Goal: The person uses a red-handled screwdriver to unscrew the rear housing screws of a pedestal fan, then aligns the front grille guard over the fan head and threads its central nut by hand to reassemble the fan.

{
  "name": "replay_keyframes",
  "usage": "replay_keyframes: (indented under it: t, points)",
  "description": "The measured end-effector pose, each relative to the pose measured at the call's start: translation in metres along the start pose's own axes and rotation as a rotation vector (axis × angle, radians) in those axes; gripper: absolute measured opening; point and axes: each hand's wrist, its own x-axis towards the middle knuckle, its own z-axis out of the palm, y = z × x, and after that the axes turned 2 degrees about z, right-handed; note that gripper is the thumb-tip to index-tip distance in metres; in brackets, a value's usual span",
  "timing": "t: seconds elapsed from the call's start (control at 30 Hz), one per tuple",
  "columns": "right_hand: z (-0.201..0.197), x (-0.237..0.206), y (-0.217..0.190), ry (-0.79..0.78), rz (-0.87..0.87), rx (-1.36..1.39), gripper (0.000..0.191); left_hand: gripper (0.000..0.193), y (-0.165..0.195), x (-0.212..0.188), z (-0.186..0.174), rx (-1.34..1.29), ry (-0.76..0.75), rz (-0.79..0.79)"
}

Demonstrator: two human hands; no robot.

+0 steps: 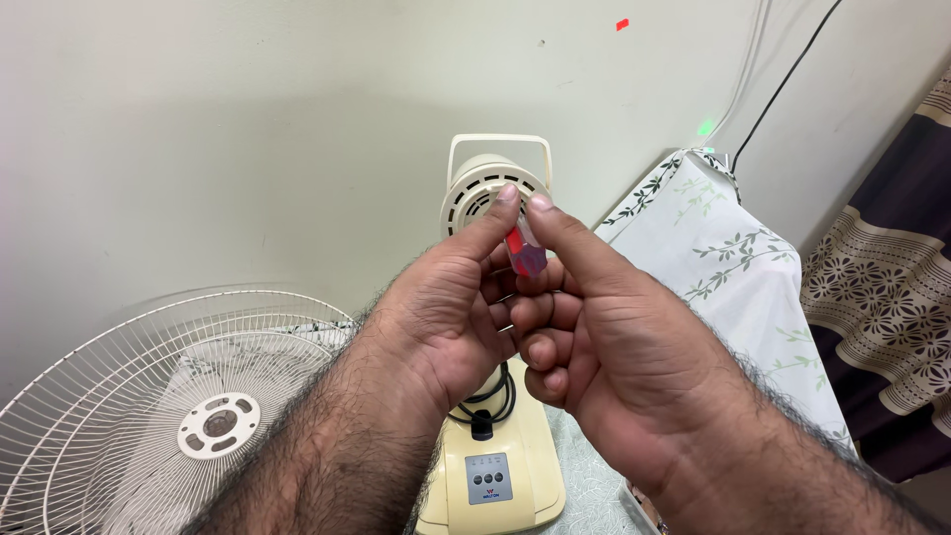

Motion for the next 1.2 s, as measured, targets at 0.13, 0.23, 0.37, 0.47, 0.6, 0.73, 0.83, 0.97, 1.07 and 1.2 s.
replay_keyframes:
  t: [0.13,0.23,0.37,0.47,0.6,0.73,0.83,0.97,1.07,1.2]
  points:
    - [0.001,0.002,-0.001,-0.006,-0.014,-0.030,0.039,0.046,0.000,0.004,-0.001,0.061,-0.050,0.048]
    - [0.002,0.004,-0.005,-0.144,-0.019,0.073,0.033,0.049,-0.001,0.007,-0.006,0.061,-0.025,-0.002]
    - [0.006,0.003,-0.008,-0.254,0.077,0.217,0.032,0.049,-0.002,0.010,-0.014,-0.006,-0.112,-0.075]
    - [0.010,0.003,-0.007,-0.275,0.156,0.341,0.034,0.039,-0.004,0.011,-0.019,-0.046,-0.176,-0.098]
    - [0.010,0.003,-0.005,-0.351,0.165,0.390,0.038,0.035,-0.002,0.013,-0.023,-0.084,-0.217,-0.127]
    - [0.006,0.006,-0.004,-0.443,0.143,0.300,0.045,0.033,0.000,0.013,-0.021,-0.129,-0.208,-0.095]
    - [0.005,0.009,-0.003,-0.220,0.082,0.106,0.045,0.036,0.003,0.012,-0.015,-0.165,-0.190,-0.095]
    - [0.002,0.008,-0.002,-0.020,0.021,-0.004,0.052,0.038,0.006,0.008,-0.010,-0.137,-0.017,-0.047]
    - [0.000,0.007,-0.004,-0.034,-0.007,-0.038,0.050,0.044,0.004,0.010,-0.008,-0.102,-0.054,-0.046]
    - [0.002,0.008,-0.006,-0.037,0.003,-0.102,0.049,0.047,0.001,0.013,-0.007,-0.057,-0.119,0.006]
